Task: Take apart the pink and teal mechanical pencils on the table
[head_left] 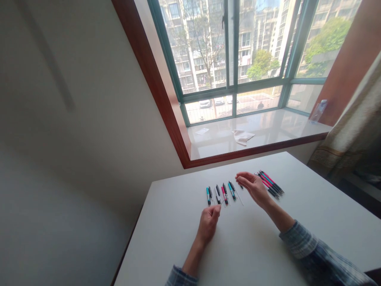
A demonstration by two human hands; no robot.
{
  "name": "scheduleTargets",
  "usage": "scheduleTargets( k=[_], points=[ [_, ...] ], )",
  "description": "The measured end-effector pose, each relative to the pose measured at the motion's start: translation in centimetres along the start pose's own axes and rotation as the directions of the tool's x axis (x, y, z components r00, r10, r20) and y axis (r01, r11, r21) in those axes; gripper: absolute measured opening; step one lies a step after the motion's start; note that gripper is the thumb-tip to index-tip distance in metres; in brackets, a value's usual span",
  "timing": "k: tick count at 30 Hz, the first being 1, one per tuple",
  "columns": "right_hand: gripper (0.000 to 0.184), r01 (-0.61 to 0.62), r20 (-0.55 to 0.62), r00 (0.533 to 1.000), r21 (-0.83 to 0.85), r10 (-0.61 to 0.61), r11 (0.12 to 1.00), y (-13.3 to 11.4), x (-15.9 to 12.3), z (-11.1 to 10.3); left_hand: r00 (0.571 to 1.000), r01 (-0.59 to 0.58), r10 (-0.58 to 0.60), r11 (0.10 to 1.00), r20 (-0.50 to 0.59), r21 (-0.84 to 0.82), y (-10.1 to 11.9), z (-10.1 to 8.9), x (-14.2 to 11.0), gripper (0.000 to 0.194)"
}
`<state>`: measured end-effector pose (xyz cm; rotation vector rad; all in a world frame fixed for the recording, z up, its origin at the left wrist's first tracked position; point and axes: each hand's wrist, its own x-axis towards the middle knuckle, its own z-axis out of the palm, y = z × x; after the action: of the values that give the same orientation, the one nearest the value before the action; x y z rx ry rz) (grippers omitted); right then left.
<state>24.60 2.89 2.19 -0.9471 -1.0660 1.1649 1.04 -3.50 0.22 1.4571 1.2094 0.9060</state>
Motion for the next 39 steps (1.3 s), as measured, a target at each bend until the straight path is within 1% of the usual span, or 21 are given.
scheduleTargets(
  k=[2,4,5,7,8,14,20,34,39],
  points=[
    [0.042,0.062,-0.067,0.995,-0.233,-0.08,0.97,0.2,1.0,-1.6,1.0,0.005,-0.005,1.0,0.007,-0.007,0.0,0.0,0.0,0.056],
    [0.043,0.077,-0.114,0.983,-0.462,-0.145,0.884,0.7,1.8,-2.9,1.0,0.012,-0.012,1.0,0.013,-0.012,0.0,0.0,0.0,0.056],
    [0.043,0.071,-0.123,0.979,-0.546,-0.163,0.835,1.0,2.0,-3.3,1.0,0.013,-0.013,1.0,0.016,-0.013,0.0,0.0,0.0,0.056],
    [0.041,0.052,-0.13,0.976,-0.643,-0.176,0.764,1.6,2.4,-3.7,1.0,0.011,-0.01,1.0,0.025,-0.012,0.1,-0.1,0.0,0.056],
    [0.04,0.045,-0.128,0.976,-0.667,-0.174,0.744,1.9,2.5,-3.8,1.0,0.009,-0.009,1.0,0.029,-0.012,0.1,-0.1,0.0,0.056],
    [0.033,0.023,-0.102,0.983,-0.76,-0.155,0.649,3.1,3.1,-3.5,0.999,0.02,-0.019,0.999,0.026,-0.025,0.4,-0.1,-0.1,0.056],
    [0.032,0.022,-0.079,0.987,-0.792,-0.138,0.61,3.2,3.1,-3.6,0.999,0.021,-0.02,1.0,0.035,-0.015,0.5,0.0,-0.2,0.055],
    [0.033,0.026,-0.047,0.993,-0.798,-0.106,0.603,3.3,2.7,-3.4,1.0,0.013,-0.013,1.0,0.024,-0.006,0.7,0.0,-0.2,0.055],
    [0.033,0.038,-0.045,0.992,-0.784,-0.118,0.62,3.2,2.6,-3.2,1.0,0.008,-0.007,1.0,0.026,-0.008,0.7,0.0,-0.2,0.055]
  ],
)
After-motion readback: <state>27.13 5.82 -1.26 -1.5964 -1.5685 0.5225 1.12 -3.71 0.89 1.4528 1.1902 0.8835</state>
